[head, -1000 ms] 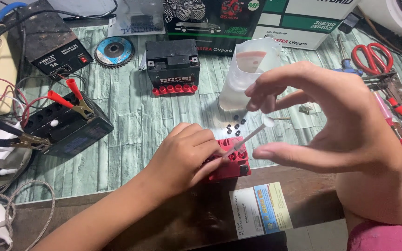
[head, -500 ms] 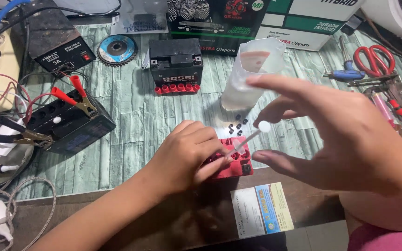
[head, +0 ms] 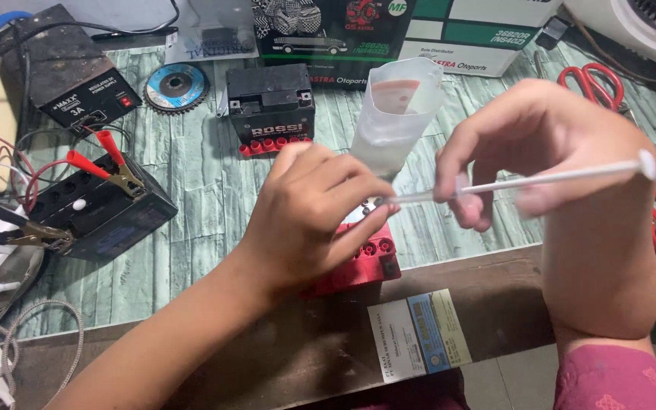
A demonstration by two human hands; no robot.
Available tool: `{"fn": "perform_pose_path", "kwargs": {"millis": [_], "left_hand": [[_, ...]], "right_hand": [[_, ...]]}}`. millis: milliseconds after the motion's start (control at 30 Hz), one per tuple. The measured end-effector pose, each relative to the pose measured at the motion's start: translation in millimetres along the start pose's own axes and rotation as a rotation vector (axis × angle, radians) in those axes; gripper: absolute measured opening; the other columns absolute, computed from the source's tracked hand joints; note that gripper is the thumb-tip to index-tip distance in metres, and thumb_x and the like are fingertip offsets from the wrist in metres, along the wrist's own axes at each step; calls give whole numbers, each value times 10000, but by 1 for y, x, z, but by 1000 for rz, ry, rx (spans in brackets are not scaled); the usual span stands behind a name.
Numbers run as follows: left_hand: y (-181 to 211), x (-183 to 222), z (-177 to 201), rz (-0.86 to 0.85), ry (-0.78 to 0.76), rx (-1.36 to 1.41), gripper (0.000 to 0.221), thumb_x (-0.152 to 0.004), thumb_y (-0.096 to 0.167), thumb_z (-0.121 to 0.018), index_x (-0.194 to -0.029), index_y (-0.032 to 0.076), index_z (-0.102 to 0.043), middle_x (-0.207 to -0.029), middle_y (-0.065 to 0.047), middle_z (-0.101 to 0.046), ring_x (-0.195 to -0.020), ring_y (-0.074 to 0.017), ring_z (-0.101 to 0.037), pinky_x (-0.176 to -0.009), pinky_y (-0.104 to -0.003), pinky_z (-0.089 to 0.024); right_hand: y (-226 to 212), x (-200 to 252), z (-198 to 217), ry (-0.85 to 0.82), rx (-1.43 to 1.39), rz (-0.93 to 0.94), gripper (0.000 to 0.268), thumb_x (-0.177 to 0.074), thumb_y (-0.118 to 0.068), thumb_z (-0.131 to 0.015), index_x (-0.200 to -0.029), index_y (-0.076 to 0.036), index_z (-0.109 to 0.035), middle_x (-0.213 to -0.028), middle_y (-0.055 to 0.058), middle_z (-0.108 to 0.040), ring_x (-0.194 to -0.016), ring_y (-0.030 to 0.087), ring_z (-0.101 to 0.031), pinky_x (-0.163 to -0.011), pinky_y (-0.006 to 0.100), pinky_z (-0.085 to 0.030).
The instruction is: Refilling the individual cells of a lead-acid battery with liquid using a syringe for maintenance.
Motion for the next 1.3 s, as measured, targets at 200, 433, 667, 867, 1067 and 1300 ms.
{"fn": "perform_pose_path", "kwargs": {"millis": [200, 433, 667, 867, 1067, 1300], "left_hand": [[2, -37, -4, -186, 184, -205, 129, -962, 160, -829, -933, 140, -705, -898, 21, -695, -822, -284, -543, -892, -481, -400], [-16, -75, -23, -267, 273, -334, 233, -899, 183, -907, -851, 146, -682, -829, 30, -636, -804, -263, -511, -917, -478, -392], [-30, -90, -34, -294, 264, -318, 259, -884, 257, -941, -941, 162, -706, -896, 22, -666, -859, -258, -534, -900, -451, -373], [-73, -81, -36, -73, 126, -94, 678, -943, 663, -703, -1354, 136, -593, -1218, -49, -670, -1091, -274, -587, -1019, -495, -414], [-119, -64, -59, 119, 77, 343, 793, -866, 560, -831, -1447, 152, -477, -1292, -95, -643, -1198, -231, -625, -1086, -378, -512], [-138, -48, -112, 352, -33, 631, 963, -636, 560, -916, -1426, 232, -475, -1343, -88, -713, -1273, -230, -683, -1097, -383, -528]], "right_hand": [[7, 28, 53, -70, -345, 224, 1055, -1119, -768, -1021, -1178, 208, -625, -934, 268, -738, -846, 312, -748, -635, 379, -766], [29, 51, 104, 66, -339, 224, 1097, -1024, -701, -1166, -1307, 176, -571, -1052, 250, -761, -996, 317, -791, -676, 414, -813], [53, 54, 136, 87, -404, 288, 954, -971, -703, -1007, -1331, 68, -575, -977, 132, -642, -872, 246, -610, -579, 406, -777], [78, 58, 160, 80, -318, 357, 933, -960, -810, -706, -1402, 4, -591, -1074, 38, -738, -691, 272, -838, -808, 299, -487], [88, 46, 157, -17, -468, 324, 963, -926, -769, -584, -1417, 58, -570, -1091, 116, -683, -737, 293, -833, -805, 297, -481], [92, 43, 158, 6, -461, 319, 1005, -858, -797, -503, -1396, 45, -613, -1035, 108, -662, -677, 269, -812, -765, 286, -493]]}}
Point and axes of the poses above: each hand's wrist, its own x-axis away from the middle knuckle, its own z-axis out of the back of the hand, y = z × x, the point moved 10 cm from there along -x, towards the middle knuckle
